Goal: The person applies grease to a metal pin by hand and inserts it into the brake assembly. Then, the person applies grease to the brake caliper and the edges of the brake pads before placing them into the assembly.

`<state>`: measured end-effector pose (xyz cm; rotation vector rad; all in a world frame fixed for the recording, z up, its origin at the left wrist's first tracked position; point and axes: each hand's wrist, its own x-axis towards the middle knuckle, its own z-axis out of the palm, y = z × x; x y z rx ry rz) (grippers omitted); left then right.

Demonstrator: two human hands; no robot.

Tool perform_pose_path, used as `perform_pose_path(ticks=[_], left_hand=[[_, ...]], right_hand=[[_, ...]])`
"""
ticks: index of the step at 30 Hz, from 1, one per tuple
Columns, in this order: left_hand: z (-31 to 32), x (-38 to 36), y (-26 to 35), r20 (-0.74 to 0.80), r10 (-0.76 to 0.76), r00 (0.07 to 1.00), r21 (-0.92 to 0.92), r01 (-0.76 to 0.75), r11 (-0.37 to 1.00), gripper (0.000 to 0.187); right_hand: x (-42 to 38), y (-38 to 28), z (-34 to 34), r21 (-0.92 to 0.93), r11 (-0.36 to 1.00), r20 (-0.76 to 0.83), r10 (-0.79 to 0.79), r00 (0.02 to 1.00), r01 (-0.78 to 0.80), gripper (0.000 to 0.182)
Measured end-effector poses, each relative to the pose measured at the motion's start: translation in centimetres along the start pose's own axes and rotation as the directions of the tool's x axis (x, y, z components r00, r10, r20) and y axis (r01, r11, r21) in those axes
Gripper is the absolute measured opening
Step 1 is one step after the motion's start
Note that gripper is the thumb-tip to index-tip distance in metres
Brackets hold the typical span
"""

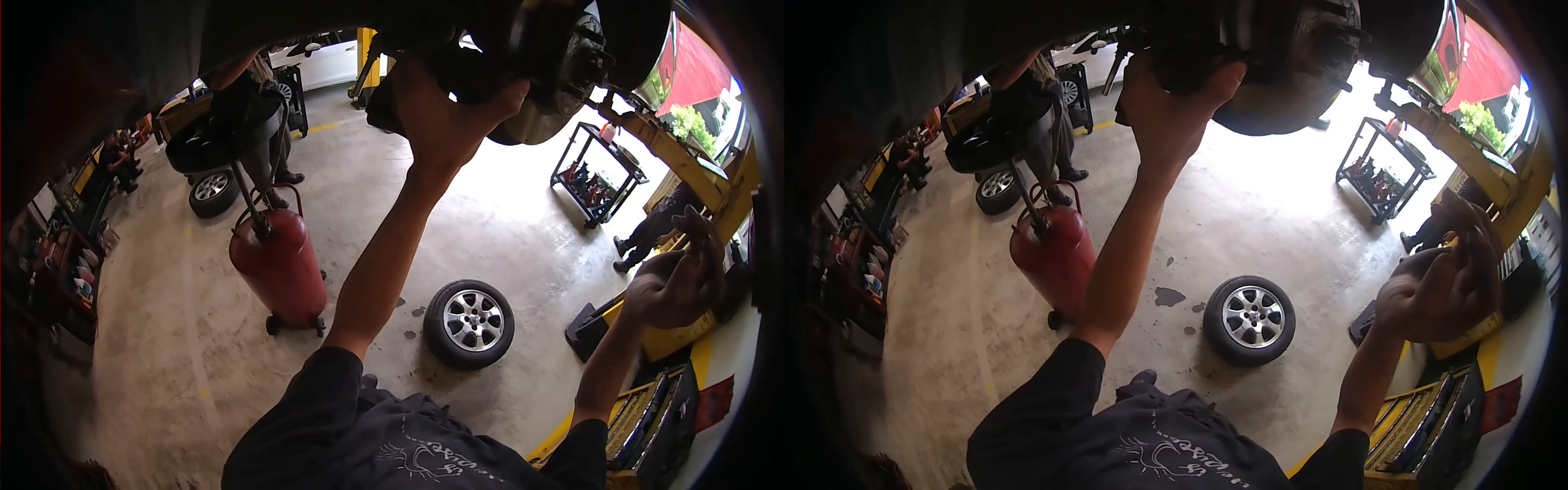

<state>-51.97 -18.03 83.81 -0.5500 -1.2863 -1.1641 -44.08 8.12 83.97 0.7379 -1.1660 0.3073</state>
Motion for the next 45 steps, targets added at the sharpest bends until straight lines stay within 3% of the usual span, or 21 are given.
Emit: perform_pose_path(ticks=[2,7,11,17,20,22,23,25,27,29,31,32,33,35,36,38,39,41,42,44,45], left_hand=[[0.0,0.2,0.3,-0.004,0.024,1.000,-0.002,-0.024,1.000,0.044],[0.4,-0.3,0.4,-0.045,0.085,0.995,0.036,-0.084,0.996,0.055],[0.5,-0.3,0.2,-0.025,0.027,0.999,-0.041,-0.028,0.999,0.052],[0.7,0.2,0.0,-0.024,0.068,0.997,-0.072,-0.070,0.995,0.052],[0.8,0.3,-0.8,-0.020,0.092,0.996,-0.089,-0.094,0.992,0.051],[0.4,0.4,-1.7,0.011,0.143,0.990,0.096,-0.144,0.985,0.049],[-0.1,-0.1,-2.1,0.009,0.140,0.990,0.090,-0.140,0.986,0.049],[-2.0,-0.4,-1.7,0.185,-0.110,0.977,-0.200,0.147,0.969,0.039],[-3.2,0.4,-3.8,0.197,-0.276,0.941,-0.380,0.333,0.863,0.034],[-3.7,0.8,-4.9,0.235,-0.240,0.942,-0.324,0.309,0.894,0.031],[-3.8,1.5,-3.9,0.416,-0.342,0.843,-0.519,0.529,0.672,0.031],[-3.7,1.6,-4.1,0.428,-0.349,0.833,-0.563,0.548,0.618,0.030],[-3.7,1.6,-4.2,0.428,-0.352,0.833,-0.559,0.549,0.621,0.030],[-3.6,1.6,-4.3,0.345,-0.298,0.890,-0.383,0.424,0.821,0.033],[-3.8,1.5,-4.0,0.344,-0.304,0.888,-0.376,0.427,0.823,0.033],[-4.0,1.4,-2.9,0.253,-0.212,0.944,0.039,0.209,0.977,0.036],[-3.9,1.6,-2.6,0.256,-0.218,0.942,0.047,0.213,0.976,0.036],[-3.9,1.5,-2.1,0.214,-0.050,0.975,0.120,0.025,0.992,0.037],[-4.1,1.5,-2.4,0.214,-0.057,0.975,0.126,0.030,0.992,0.037],[-4.5,2.0,-3.3,0.357,-0.248,0.900,-0.155,0.319,0.935,0.033],[-4.5,2.1,-3.7,0.359,-0.248,0.900,-0.148,0.318,0.937,0.033]], right_hand=[[-0.6,-0.2,0.1,0.369,0.908,0.067,0.189,0.980,-0.200,0.022],[-1.8,-1.1,0.1,0.299,0.932,0.112,0.179,0.977,-0.205,0.018],[-2.3,-1.0,-0.2,0.276,0.945,0.147,0.139,0.979,-0.176,0.017],[-2.1,-1.3,-1.6,0.237,0.946,0.128,0.194,0.973,-0.220,0.017],[-2.0,-1.1,-2.9,0.188,0.968,0.151,0.139,0.979,-0.167,0.017],[-1.7,-1.3,-3.2,0.185,0.972,0.160,0.112,0.981,-0.141,0.017],[-1.4,-1.6,-3.3,0.174,0.977,0.159,0.097,0.982,-0.125,0.017],[-1.2,-1.6,-4.0,0.158,0.982,0.157,0.077,0.985,-0.102,0.016],[-1.5,-1.3,-5.5,0.059,0.996,0.213,0.048,0.976,-0.062,0.016],[-1.7,-1.8,-5.5,0.081,0.992,0.203,0.082,0.976,-0.100,0.016],[-2.0,-2.1,-5.3,0.098,0.987,0.192,0.109,0.975,-0.130,0.014],[-1.8,-2.4,-5.0,0.060,0.992,0.211,0.094,0.973,-0.109,0.013],[-1.9,-2.3,-4.8,0.065,0.991,0.211,0.098,0.973,-0.114,0.013],[-2.5,-2.1,-4.2,0.101,0.989,0.209,0.083,0.974,-0.106,0.012],[-3.0,-1.9,-3.9,0.124,0.987,0.192,0.082,0.978,-0.107,0.011],[-3.6,-2.3,-3.1,0.155,0.972,0.191,0.145,0.971,-0.176,0.011],[-4.0,-2.5,-2.7,0.180,0.955,0.188,0.201,0.962,-0.235,0.011],[-4.7,-2.5,-2.1,0.242,0.925,0.172,0.255,0.952,-0.292,0.013],[-4.7,-2.5,-2.0,0.230,0.936,0.191,0.225,0.955,-0.267,0.014],[-5.0,-2.6,-1.6,0.268,0.927,0.185,0.219,0.958,-0.264,0.015],[-5.3,-2.7,-1.8,0.271,0.924,0.182,0.225,0.957,-0.268,0.015]])
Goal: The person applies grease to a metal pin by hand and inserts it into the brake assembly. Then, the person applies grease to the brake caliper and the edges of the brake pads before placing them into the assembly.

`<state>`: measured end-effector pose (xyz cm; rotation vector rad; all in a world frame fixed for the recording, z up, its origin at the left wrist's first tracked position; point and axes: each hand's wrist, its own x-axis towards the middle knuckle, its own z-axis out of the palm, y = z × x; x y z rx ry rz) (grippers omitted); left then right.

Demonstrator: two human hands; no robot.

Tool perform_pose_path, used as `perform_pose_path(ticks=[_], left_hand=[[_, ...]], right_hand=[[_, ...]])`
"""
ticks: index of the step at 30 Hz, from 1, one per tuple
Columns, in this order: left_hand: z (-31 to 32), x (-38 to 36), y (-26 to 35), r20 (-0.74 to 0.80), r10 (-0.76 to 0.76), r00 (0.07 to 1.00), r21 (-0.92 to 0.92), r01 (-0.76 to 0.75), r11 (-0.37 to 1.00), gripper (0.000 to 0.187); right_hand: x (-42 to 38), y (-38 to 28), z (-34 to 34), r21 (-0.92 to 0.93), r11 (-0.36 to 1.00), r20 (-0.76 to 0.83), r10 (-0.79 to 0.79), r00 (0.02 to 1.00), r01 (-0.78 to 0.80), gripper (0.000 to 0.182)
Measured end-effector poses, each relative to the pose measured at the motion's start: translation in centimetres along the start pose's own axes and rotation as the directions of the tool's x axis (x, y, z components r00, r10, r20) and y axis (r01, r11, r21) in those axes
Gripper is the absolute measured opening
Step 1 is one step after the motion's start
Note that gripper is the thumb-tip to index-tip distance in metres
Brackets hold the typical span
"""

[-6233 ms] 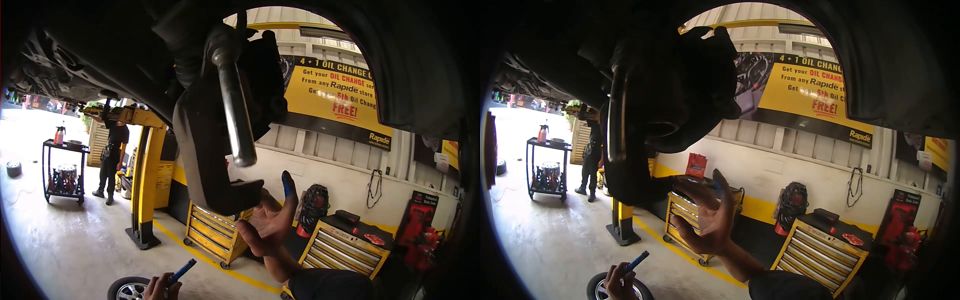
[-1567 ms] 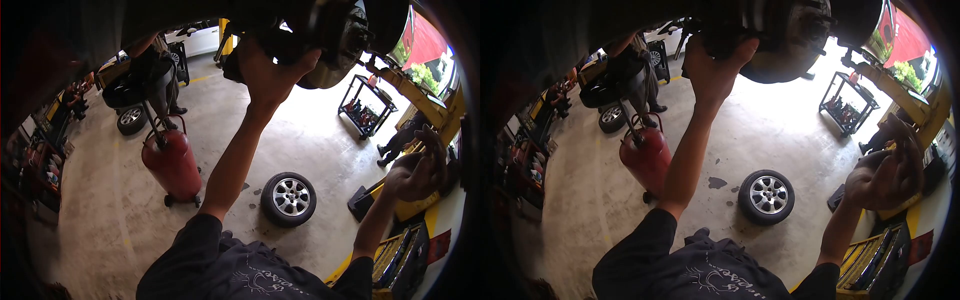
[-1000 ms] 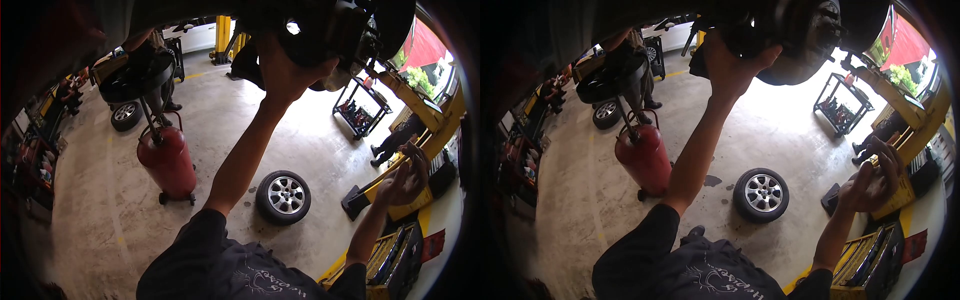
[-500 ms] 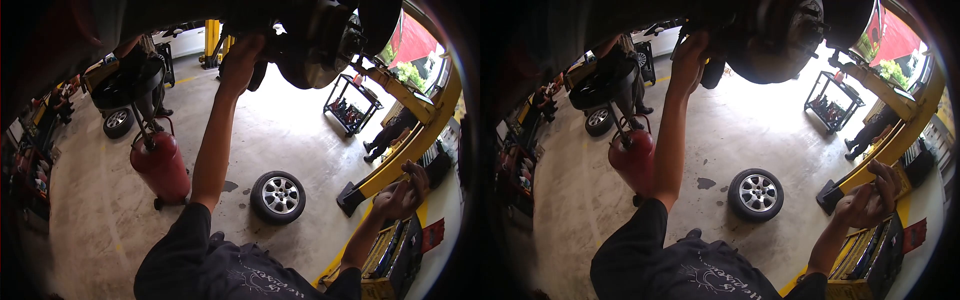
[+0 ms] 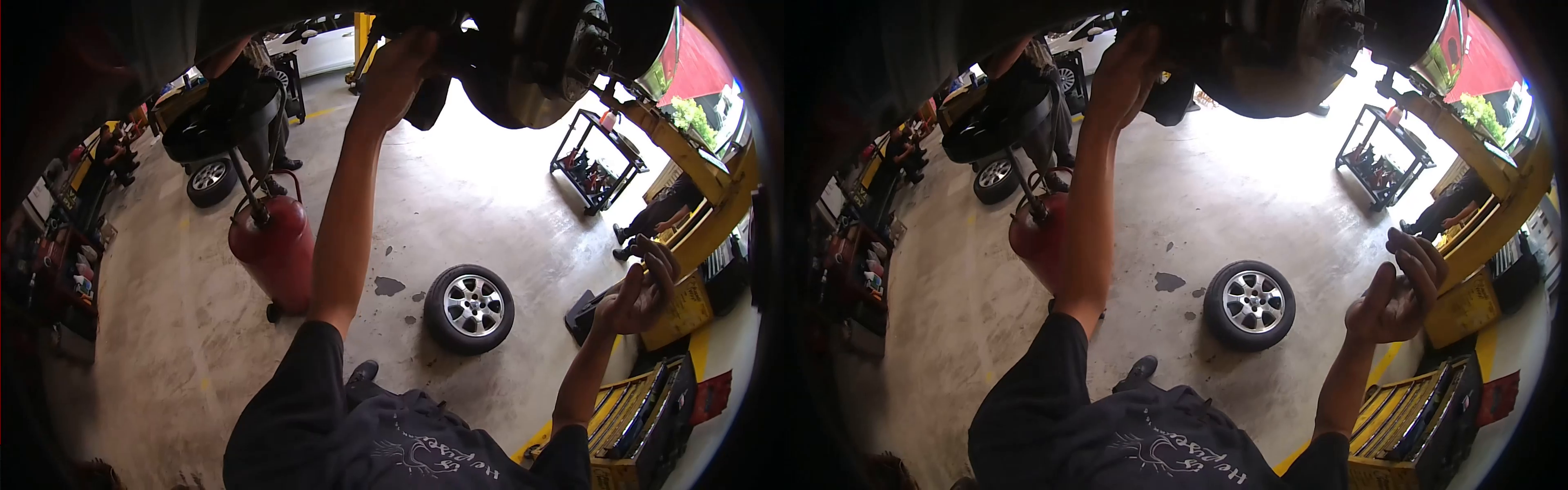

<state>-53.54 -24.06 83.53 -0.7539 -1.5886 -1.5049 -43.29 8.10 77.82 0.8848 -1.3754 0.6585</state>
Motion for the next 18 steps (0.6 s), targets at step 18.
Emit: perform_pose_path(ticks=[18], left_hand=[[-1.1,1.7,-2.6,0.209,0.057,0.976,-0.430,0.039,0.902,0.030]], right_hand=[[-3.6,-1.2,1.6,0.080,0.957,0.100,0.271,0.957,-0.279,0.016]])
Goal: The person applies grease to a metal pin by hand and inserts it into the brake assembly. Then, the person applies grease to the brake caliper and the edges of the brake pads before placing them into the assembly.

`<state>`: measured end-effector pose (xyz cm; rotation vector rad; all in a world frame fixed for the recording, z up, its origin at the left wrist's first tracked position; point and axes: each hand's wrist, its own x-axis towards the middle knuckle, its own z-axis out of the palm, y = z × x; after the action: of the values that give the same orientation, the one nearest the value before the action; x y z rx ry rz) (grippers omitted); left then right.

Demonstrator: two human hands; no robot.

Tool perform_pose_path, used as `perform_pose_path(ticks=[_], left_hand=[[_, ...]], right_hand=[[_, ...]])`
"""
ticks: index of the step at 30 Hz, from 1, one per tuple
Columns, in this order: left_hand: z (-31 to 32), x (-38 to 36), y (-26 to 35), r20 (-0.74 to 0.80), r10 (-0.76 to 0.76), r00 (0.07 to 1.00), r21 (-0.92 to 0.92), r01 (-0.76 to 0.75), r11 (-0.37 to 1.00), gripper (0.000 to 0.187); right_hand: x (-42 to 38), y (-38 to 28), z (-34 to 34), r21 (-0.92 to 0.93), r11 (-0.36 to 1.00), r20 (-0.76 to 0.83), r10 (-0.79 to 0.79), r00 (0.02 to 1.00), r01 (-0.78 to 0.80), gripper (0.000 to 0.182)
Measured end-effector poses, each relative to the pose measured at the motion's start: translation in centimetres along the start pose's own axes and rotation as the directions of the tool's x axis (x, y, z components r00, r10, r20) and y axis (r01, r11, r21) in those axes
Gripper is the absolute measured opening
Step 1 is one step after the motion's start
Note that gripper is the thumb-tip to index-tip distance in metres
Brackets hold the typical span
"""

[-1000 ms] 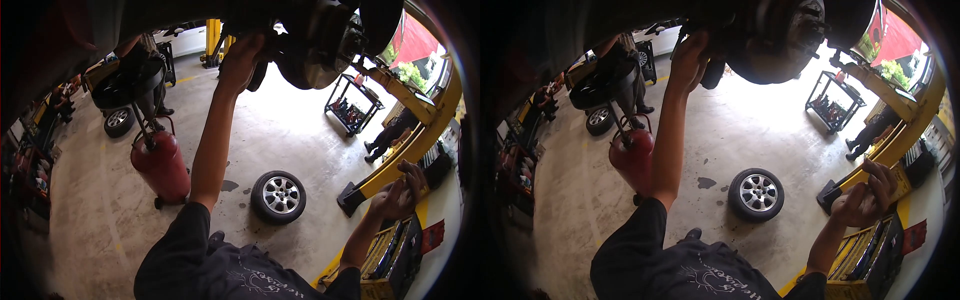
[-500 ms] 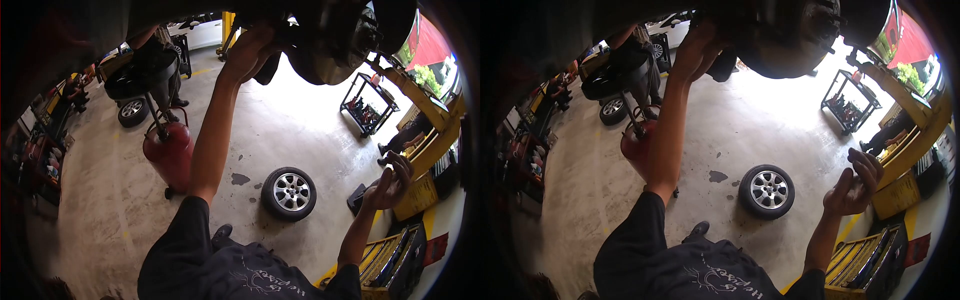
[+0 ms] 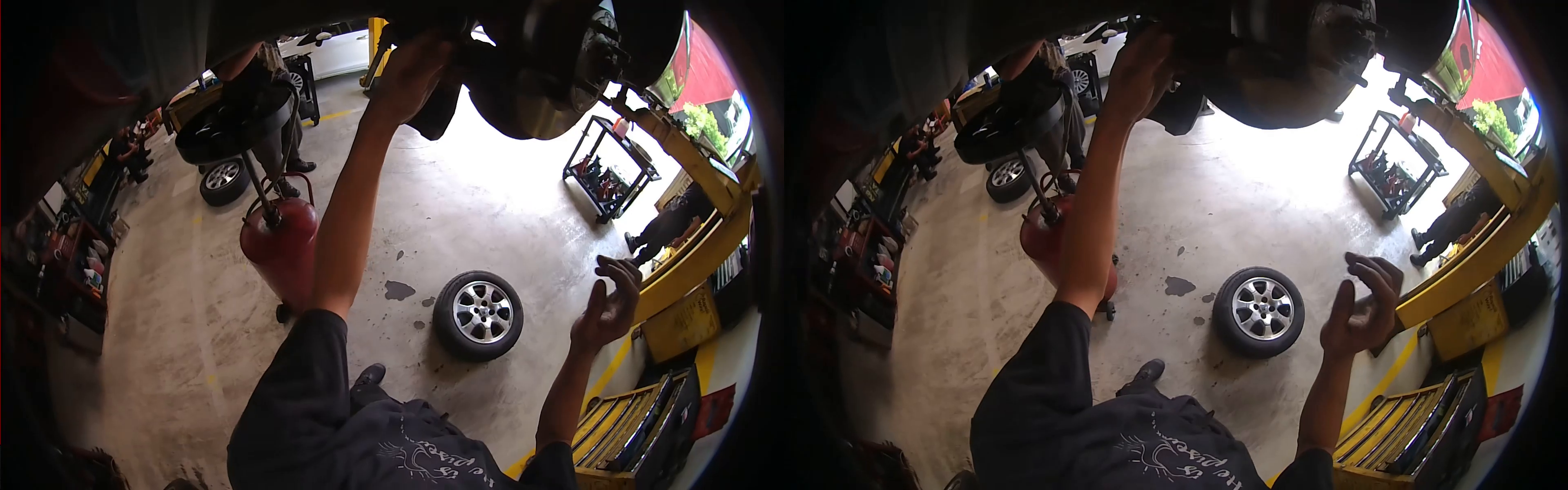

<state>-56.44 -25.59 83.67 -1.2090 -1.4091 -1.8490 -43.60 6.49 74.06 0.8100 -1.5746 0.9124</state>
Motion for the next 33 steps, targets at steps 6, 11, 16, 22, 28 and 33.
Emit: perform_pose_path(ticks=[6,11,16,22,28,33], left_hand=[[-1.5,-2.8,1.8,-0.056,0.093,0.994,0.406,-0.063,0.912,0.032],[-8.7,-8.1,1.7,-0.504,0.146,0.851,0.125,-0.095,0.988,0.036],[-15.6,-10.8,1.9,-0.502,-0.007,0.865,0.180,0.112,0.977,0.031],[-21.4,-11.6,5.3,-0.328,-0.086,0.941,0.360,0.209,0.910,0.027],[-22.7,-12.0,4.8,-0.243,-0.179,0.953,0.270,0.243,0.932,0.024],[-22.4,-14.0,4.5,-0.201,-0.201,0.959,0.206,0.241,0.948,0.025]], right_hand=[[-1.4,-4.5,5.8,0.181,0.864,0.464,0.346,0.815,-0.470,0.033],[2.1,-8.2,17.7,0.286,0.826,0.578,0.255,0.775,-0.485,0.053],[8.6,-6.8,29.9,0.251,0.804,0.293,0.467,0.834,-0.539,0.062],[12.2,-6.2,33.3,0.070,0.786,-0.024,0.616,0.787,-0.614,0.050],[12.3,-5.7,34.1,0.425,0.635,0.090,0.680,0.728,-0.645,0.038],[9.7,-7.4,33.1,0.360,0.535,0.177,0.765,0.619,-0.764,0.040]])
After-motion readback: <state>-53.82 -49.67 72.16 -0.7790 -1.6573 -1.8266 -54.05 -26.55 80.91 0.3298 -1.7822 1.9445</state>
